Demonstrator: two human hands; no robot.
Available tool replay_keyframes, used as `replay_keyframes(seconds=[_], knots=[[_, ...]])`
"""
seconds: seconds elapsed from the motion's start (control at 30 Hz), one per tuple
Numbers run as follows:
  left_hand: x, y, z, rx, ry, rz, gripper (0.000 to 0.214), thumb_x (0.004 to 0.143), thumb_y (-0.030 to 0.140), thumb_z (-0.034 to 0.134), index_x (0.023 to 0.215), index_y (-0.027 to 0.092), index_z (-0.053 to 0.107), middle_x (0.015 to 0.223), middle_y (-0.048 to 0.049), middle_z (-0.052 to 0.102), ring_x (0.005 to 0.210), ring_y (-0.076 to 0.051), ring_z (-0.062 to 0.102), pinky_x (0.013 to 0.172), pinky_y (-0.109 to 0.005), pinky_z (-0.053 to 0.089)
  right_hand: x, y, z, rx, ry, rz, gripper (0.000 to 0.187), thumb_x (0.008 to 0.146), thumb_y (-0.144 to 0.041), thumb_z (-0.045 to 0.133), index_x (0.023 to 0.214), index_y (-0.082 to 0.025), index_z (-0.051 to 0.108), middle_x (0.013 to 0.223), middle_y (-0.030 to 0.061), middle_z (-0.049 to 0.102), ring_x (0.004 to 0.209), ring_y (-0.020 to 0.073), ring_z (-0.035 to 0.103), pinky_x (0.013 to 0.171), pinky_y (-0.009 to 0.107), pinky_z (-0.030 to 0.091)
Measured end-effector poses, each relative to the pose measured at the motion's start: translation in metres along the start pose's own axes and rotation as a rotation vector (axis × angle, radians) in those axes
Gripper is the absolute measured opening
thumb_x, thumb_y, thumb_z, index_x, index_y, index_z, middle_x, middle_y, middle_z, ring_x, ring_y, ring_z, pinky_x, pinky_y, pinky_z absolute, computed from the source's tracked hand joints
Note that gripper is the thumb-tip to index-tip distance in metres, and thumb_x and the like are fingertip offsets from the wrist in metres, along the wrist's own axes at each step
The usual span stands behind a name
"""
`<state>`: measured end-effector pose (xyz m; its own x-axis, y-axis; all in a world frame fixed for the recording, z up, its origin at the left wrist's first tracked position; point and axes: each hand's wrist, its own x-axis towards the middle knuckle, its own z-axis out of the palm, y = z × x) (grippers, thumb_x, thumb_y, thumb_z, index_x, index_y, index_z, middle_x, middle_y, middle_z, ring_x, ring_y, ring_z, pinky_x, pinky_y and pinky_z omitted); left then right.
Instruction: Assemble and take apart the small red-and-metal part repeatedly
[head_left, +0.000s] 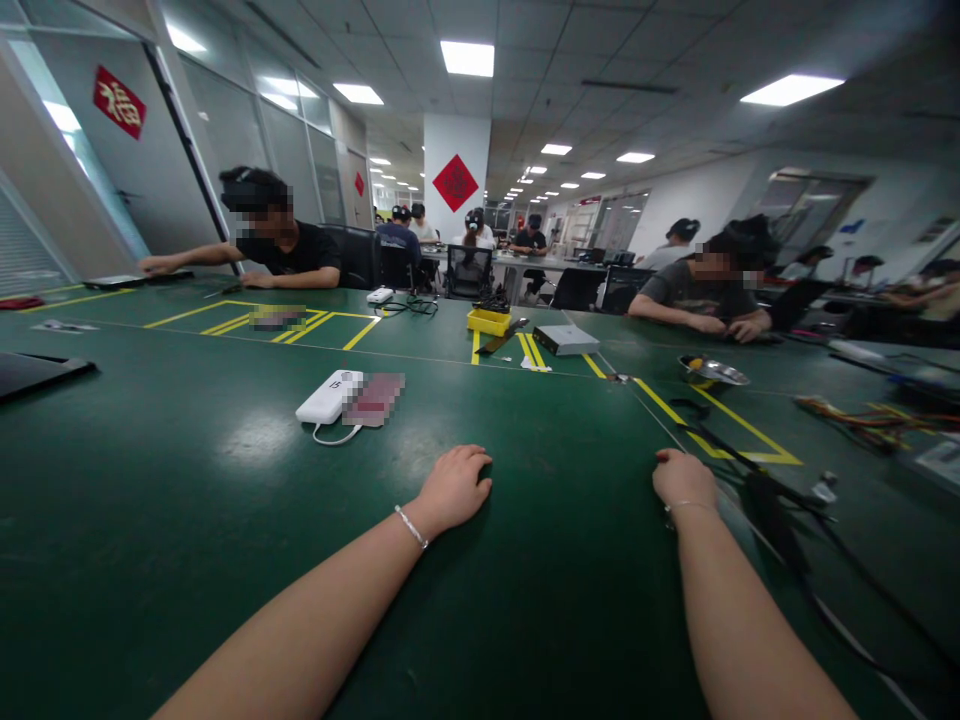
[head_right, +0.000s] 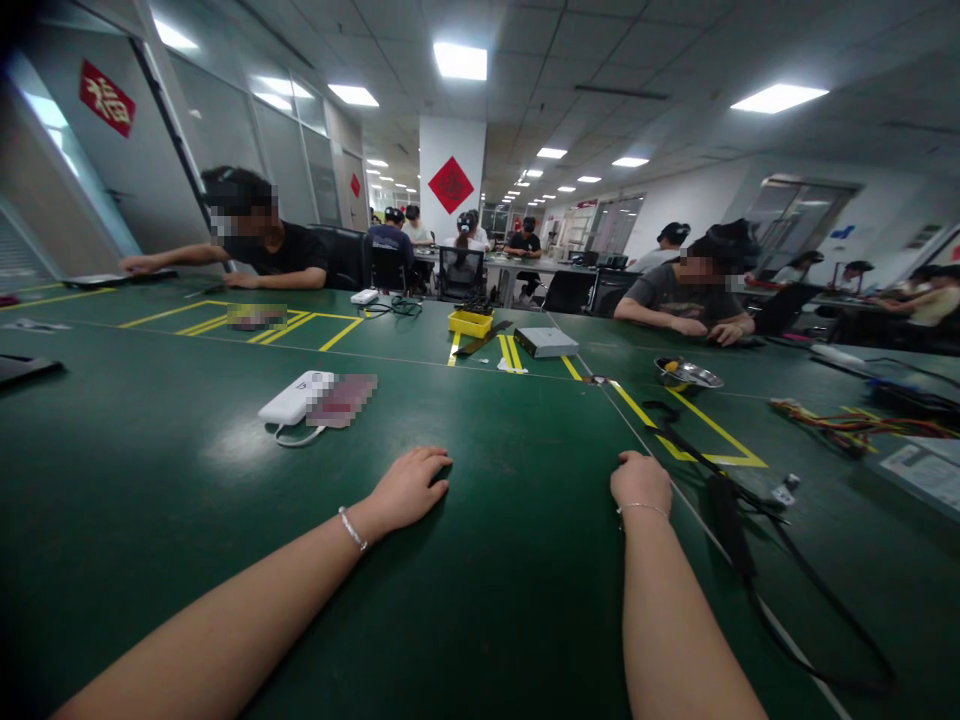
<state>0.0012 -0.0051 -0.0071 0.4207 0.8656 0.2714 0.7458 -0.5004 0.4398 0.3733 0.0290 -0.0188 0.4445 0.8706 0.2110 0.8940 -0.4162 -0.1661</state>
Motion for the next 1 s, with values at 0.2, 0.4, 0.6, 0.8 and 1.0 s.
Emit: replay_keyframes(seconds=[0.2, 0.4, 0.6, 0.8, 1.0], knots=[[0.0, 0.002, -0.002, 0.004, -0.013, -0.018, 0.032, 0.074, 0.028, 0.047, 0.104, 0.019, 0.054, 0.116, -0.0065, 0.051, 0.108, -0.021, 0.043, 0.095, -0.036, 0.029, -0.005, -0.006, -0.004, 0.059, 0.057, 0.088, 0.035, 0.072, -0.031, 0.036, 0.096, -0.016, 0.058, 0.089, 0.0131, 0.06, 0.078, 0.0264, 0.056, 0.063, 0.036, 0.043], [0.0, 0.001, -0.001, 0.006, 0.001, 0.013, 0.031, 0.075, 0.028, 0.046, 0.103, 0.019, 0.055, 0.115, -0.0072, 0.051, 0.108, -0.021, 0.043, 0.095, -0.037, 0.03, -0.012, -0.019, -0.016, 0.139, 0.056, 0.132, 0.035, 0.076, -0.032, 0.033, 0.1, -0.018, 0.054, 0.088, 0.0127, 0.06, 0.078, 0.0256, 0.055, 0.064, 0.037, 0.042], [0.002, 0.007, -0.002, -0.184, 0.019, -0.085, 0.03, 0.075, 0.027, 0.046, 0.104, 0.02, 0.052, 0.103, -0.0056, 0.058, 0.094, -0.019, 0.053, 0.085, -0.033, 0.039, -0.04, -0.08, -0.028, 0.394, 0.074, -0.281, 0.025, 0.071, -0.024, 0.044, 0.091, -0.017, 0.057, 0.091, 0.0063, 0.057, 0.082, 0.0174, 0.053, 0.075, 0.031, 0.041], [0.004, 0.01, 0.0, -0.468, -0.029, -0.102, 0.032, 0.077, 0.035, 0.043, 0.105, 0.02, 0.047, 0.084, -0.0008, 0.062, 0.073, -0.013, 0.057, 0.066, -0.024, 0.043, -0.103, -0.156, -0.032, 0.659, -0.19, -0.797, 0.017, 0.069, -0.014, 0.047, 0.08, -0.02, 0.059, 0.083, 0.0022, 0.055, 0.073, 0.0122, 0.052, 0.068, 0.026, 0.043], [0.006, 0.003, 0.005, -0.411, -0.094, -0.081, 0.015, 0.075, 0.03, 0.045, 0.076, 0.018, 0.053, 0.064, 0.0026, 0.057, 0.059, -0.011, 0.053, 0.052, -0.021, 0.038, -0.131, -0.172, -0.033, 0.568, -0.147, -1.012, 0.018, 0.073, -0.014, 0.044, 0.084, -0.02, 0.058, 0.089, 0.0045, 0.053, 0.083, 0.0136, 0.05, 0.077, 0.027, 0.041]])
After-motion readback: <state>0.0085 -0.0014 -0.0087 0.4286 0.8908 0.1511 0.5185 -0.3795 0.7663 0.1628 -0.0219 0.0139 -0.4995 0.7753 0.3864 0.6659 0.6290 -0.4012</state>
